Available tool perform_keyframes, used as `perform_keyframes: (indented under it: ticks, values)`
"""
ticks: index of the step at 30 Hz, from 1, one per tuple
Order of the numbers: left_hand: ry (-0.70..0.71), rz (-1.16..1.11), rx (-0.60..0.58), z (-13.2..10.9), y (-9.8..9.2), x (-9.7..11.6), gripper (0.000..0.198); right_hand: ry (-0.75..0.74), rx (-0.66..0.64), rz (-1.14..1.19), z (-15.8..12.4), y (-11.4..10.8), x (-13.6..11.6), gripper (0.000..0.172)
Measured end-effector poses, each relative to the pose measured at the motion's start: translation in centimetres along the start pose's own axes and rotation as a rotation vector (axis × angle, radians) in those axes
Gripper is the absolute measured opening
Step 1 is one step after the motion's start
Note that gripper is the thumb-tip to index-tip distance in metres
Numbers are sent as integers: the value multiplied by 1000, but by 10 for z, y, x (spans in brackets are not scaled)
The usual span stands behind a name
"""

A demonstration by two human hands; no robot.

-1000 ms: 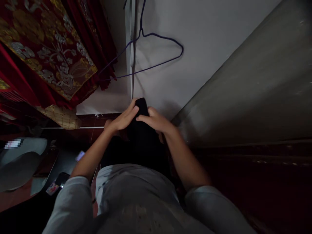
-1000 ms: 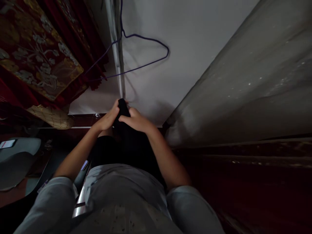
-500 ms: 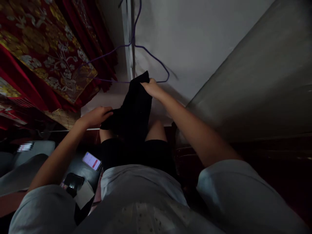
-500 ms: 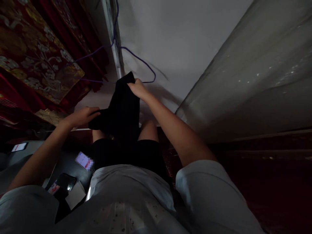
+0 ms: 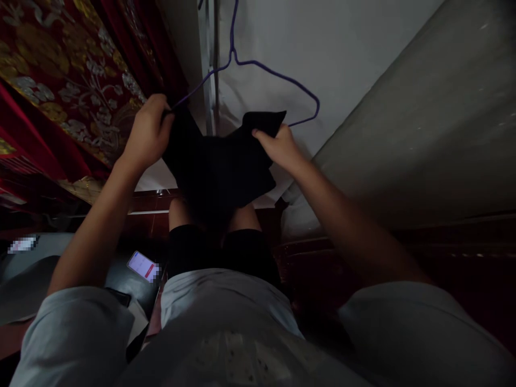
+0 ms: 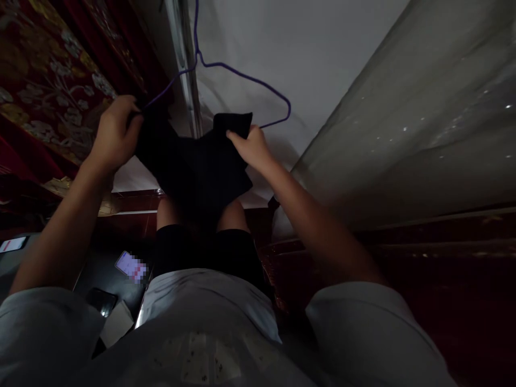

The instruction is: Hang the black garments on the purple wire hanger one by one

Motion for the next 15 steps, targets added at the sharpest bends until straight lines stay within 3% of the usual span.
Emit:
perform_keyframes:
  ticks: [3,6,10,12,15]
  values:
    - [-42,13,-225,13,26,10,7,-10,-52,27,-6,0,-7,11]
    - [-53,6,-353,18,35,5,25,-93,-31,3,-4,-20,-17,10]
    - [41,166,-299,22,22,-4,17,-202,262,152,-4,-73,-28,49]
    - [126,256,-265,23,16,-6,13,-78,238,264,-3,-90,-26,40]
    - [218,330,-147,24,6,-14,19,131,68,364,3,-101,-24,16]
Point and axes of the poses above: each hand's wrist, its own z-axis towards the middle knuckle, its own y-axis out of the palm, x = y × z, the point moved 4 cm from there along z, towards the middle knuckle, and after that the axes turned 3 degrees about -z, right-handed, at the moved point
